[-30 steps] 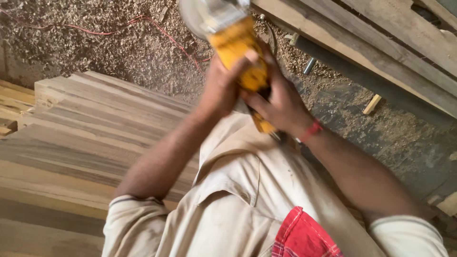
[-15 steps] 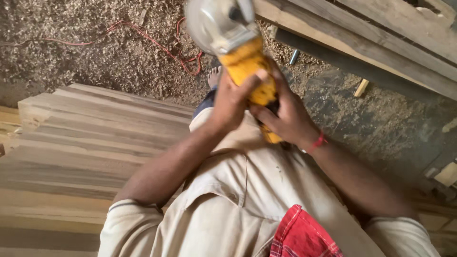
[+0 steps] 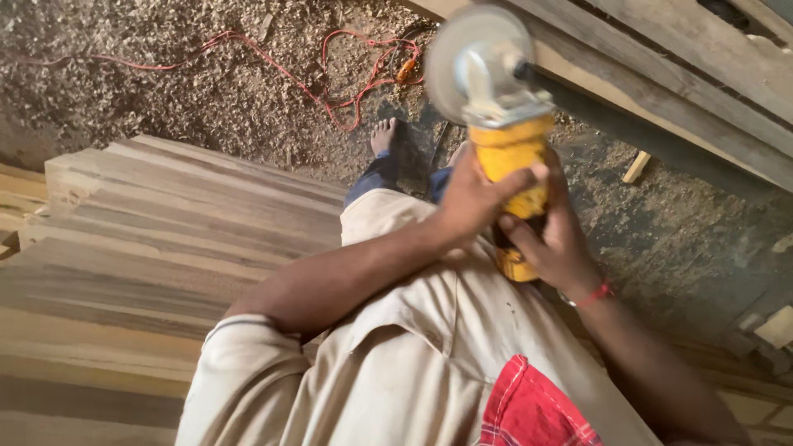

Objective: The person uses a yellow angle grinder to sand the edges and surfaces of a wooden plank. They hold the plank with one hand and the tool with the other, moving the grinder back and forth along the wood. The person occasionally pauses to inspect the plank before resuming the sanding process.

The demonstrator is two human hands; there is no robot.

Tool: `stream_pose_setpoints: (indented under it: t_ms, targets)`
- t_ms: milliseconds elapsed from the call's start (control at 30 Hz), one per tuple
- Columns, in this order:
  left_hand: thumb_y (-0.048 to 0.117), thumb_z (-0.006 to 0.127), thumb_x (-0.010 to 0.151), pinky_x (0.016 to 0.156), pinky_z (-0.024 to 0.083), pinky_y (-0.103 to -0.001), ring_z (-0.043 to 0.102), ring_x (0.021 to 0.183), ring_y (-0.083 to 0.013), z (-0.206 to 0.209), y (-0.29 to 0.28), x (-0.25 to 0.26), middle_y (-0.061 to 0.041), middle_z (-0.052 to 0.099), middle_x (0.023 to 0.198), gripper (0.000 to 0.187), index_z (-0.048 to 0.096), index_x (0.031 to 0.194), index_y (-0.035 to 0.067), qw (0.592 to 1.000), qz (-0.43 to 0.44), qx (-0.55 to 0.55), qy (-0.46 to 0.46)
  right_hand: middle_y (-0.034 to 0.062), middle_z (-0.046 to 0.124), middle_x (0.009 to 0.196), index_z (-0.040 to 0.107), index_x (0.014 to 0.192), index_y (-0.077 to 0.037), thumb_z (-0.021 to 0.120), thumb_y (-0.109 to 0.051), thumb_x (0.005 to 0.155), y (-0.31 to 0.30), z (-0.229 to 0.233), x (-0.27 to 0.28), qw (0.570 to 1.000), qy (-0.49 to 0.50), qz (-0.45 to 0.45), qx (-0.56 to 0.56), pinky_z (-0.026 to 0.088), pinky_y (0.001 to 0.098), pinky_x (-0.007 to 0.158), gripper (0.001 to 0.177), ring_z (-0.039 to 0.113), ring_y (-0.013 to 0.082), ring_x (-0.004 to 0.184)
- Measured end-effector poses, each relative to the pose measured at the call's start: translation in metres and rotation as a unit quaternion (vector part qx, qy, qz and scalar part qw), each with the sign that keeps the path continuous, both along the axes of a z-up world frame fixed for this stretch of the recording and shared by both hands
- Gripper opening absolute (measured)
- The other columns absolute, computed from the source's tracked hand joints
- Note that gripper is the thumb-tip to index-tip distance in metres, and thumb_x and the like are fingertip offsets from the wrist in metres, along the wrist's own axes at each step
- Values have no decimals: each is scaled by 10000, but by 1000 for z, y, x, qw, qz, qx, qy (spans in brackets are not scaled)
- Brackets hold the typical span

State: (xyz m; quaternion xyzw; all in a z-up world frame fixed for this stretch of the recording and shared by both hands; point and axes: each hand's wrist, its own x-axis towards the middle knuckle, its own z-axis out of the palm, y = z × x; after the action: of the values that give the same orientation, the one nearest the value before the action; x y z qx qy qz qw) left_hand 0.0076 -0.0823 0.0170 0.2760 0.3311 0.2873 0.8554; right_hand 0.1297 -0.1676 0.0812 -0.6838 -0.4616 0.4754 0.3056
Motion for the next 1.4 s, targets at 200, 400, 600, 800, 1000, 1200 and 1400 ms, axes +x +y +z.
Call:
stream_pose_setpoints:
  t_ms: [200,400,600,800,1000,1200,1400]
  targets:
    - [239,744,923,973,619,-402,676,1129,-253,-3,90,-86,-142,625,1242,598,438,1390,26,999,46,-26,10,235,445,1611,112,1677,-135,719,-231,1052,103,-18,-55,990,-12,126,55,523,462,1162,876,552,375,1444]
    - [141,706,1023,1020,588,-438,655,1137,-266,21,130,-127,-145,615,1208,394,493,1328,10,988,121,-43,-86,218,432,1659,27,1690,-167,731,-346,1098,152,-14,-82,980,32,157,121,524,433,1207,937,580,362,1479]
    - [121,710,994,1008,583,-409,655,1138,-240,29,111,-107,-129,625,1216,427,507,1351,3,987,113,-73,-88,196,404,1701,56,1694,-157,705,-350,1079,127,-5,-64,986,27,143,76,523,420,1184,915,592,337,1455]
    - [120,718,979,1012,587,-399,663,1130,-236,18,74,-70,-124,631,1206,439,499,1344,10,992,54,-89,-77,206,371,1676,53,1672,-121,690,-311,1096,76,-7,-35,990,22,103,96,519,414,1215,880,565,321,1450]
    - [116,771,976,986,577,-374,665,1106,-226,8,18,-10,-124,656,1166,485,533,1371,-34,996,-2,-58,-75,210,391,1680,59,1688,-95,675,-275,1056,9,0,8,999,13,43,31,513,413,1175,901,584,315,1428]
    - [54,748,931,929,616,-382,696,1050,-225,11,-37,53,-107,673,1164,508,459,1347,13,994,-76,-75,-34,226,235,1745,53,1697,-75,643,-244,1063,-65,5,51,999,-17,-24,27,336,448,1303,882,316,364,1608]
    - [67,786,884,930,606,-376,691,1061,-226,6,-93,116,-117,671,1185,589,458,1369,11,987,-130,-83,-47,196,190,1749,77,1697,-59,603,-229,1067,-134,2,83,993,-21,-111,29,311,439,1325,838,269,317,1622]
